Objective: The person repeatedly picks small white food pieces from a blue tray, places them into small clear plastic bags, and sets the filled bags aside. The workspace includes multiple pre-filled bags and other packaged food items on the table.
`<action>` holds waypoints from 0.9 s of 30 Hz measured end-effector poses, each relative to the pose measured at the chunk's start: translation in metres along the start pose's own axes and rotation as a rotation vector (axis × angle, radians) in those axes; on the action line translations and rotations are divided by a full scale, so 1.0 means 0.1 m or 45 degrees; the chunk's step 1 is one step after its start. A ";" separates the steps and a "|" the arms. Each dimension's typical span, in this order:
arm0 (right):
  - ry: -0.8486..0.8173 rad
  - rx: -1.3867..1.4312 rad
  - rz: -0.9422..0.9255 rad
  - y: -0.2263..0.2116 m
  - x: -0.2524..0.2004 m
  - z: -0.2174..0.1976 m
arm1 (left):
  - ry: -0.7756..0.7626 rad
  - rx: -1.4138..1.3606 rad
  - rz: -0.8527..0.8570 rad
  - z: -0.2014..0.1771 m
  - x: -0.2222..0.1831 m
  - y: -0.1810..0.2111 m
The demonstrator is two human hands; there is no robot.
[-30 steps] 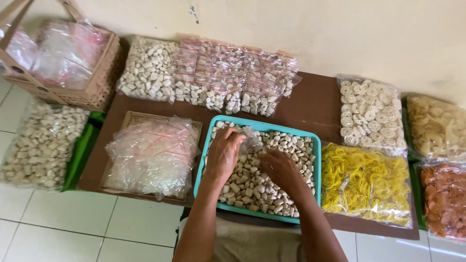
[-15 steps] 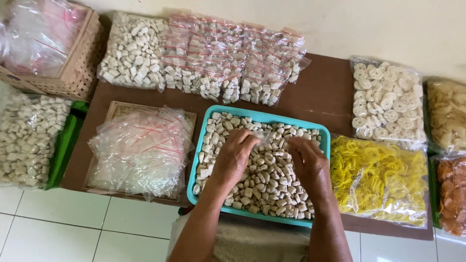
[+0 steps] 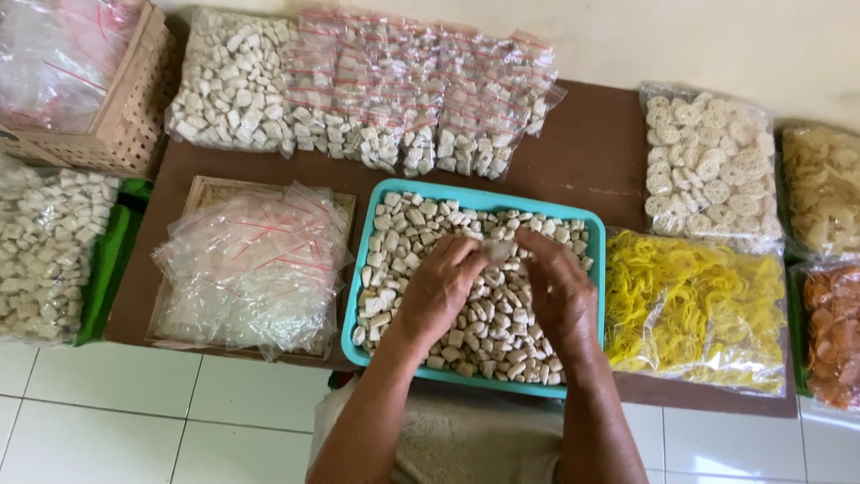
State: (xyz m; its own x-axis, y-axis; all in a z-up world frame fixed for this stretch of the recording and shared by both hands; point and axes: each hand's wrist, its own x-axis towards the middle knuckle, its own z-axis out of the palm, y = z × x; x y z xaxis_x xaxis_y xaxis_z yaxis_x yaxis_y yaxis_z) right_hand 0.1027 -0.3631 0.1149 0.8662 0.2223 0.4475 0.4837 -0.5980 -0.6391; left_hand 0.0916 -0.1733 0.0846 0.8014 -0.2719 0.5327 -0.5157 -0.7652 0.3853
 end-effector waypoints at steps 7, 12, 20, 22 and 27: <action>-0.446 -0.218 0.301 0.19 -0.22 -0.20 | 0.116 0.013 -0.037 0.01 0.00 -0.09; -0.667 -0.196 0.343 0.18 -0.28 0.00 | 0.076 -0.033 -0.075 0.04 0.01 -0.02; -0.394 -0.127 0.218 0.31 -0.29 0.05 | 0.011 -0.053 -0.048 0.07 -0.06 0.05; -0.207 -0.064 0.148 0.28 -0.23 0.02 | -0.004 -0.067 -0.053 0.05 -0.05 0.06; 0.082 -0.053 -0.028 0.09 -0.09 -0.02 | -0.039 0.007 -0.021 0.08 -0.01 0.10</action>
State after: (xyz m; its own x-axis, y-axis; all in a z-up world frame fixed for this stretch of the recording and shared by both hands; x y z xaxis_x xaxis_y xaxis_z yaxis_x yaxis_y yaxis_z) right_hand 0.0990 -0.3719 0.1057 0.8447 0.1866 0.5017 0.4961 -0.6250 -0.6027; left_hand 0.0882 -0.1853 0.0821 0.8187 -0.2773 0.5028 -0.5009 -0.7731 0.3892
